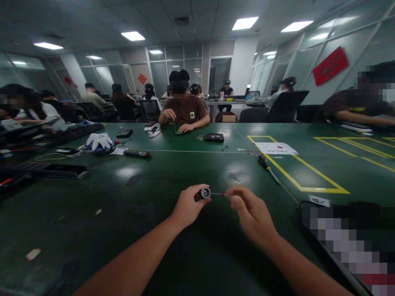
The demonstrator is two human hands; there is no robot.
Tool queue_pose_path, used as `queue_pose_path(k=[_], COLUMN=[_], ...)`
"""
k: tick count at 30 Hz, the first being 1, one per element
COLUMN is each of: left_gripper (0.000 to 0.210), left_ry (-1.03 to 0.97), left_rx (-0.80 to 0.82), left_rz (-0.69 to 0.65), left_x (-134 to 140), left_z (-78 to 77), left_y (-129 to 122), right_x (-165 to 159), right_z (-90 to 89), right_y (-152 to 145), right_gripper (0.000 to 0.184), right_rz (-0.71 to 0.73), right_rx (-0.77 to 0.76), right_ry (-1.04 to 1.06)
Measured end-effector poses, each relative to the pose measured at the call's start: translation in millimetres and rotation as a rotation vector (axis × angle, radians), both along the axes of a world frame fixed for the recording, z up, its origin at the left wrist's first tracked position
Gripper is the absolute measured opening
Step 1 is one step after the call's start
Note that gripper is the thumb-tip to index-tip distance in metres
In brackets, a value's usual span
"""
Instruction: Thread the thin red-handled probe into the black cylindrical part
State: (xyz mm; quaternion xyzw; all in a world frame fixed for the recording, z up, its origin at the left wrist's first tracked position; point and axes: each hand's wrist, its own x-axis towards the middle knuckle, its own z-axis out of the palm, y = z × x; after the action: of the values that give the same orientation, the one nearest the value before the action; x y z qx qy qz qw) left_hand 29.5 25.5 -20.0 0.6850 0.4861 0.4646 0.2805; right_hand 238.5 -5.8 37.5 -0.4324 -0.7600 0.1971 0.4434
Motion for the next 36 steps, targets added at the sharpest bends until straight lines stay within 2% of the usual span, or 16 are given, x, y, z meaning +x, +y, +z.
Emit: queue_pose_path(k=[3,5,9,16,19,24,26,28,31,36], left_gripper=[0.040,0.039,0.040,0.041,0.040,0.039,0.039,0.040,0.040,0.040], left_ry=[0.025,0.027,0.036,0.057,0.059,0.021,0.025,0.030,0.030,0.025], left_rx=[0.025,0.032,0.025,0.064,0.052,0.045,0.041,0.028,0.028,0.013], left_rz=[-0.018,-0.015,0.005,-0.033,-0.039,0.017,0.034,0.044,0.044,0.043], left_x=[-0.9,-1.7,-2.8,-0.7,-1.7,-4.4,-4.5,-4.1,-3.3,-3.1], left_z=[-0.1,0.7,1.2,-1.2,0.4,3.8,4.1,3.9,3.7,5.5], left_y=[0.1,0.0,0.6,-0.2,-0.1,1.9,2.2,2.0,1.3,0.6], right_x=[-1.9,-2.8,-4.0,-9.0,-9.0,-6.6,-7.0,-8.2,-9.7,-9.6], right_z=[-1.8,-3.0,-5.2,-8.5,-10.2,-11.9,-14.3,-17.9,-22.7,-20.7], right_y=[-2.2,-1.9,1.8,7.4,13.8,24.8,25.7,24.5,21.3,16.8], right_gripper=[0.034,0.027,0.022,0.030,0.031,0.030,0.030,0.032,0.034,0.034], right_rz=[-0.030,-0.069,-0.101,-0.109,-0.094,0.105,0.104,0.045,-0.024,-0.072], right_rx=[0.034,0.023,-0.041,-0.160,-0.277,-0.666,-0.635,-0.511,-0.373,-0.255], right_ry=[0.000,0.021,0.127,0.285,0.444,0.853,0.906,0.881,0.751,0.531])
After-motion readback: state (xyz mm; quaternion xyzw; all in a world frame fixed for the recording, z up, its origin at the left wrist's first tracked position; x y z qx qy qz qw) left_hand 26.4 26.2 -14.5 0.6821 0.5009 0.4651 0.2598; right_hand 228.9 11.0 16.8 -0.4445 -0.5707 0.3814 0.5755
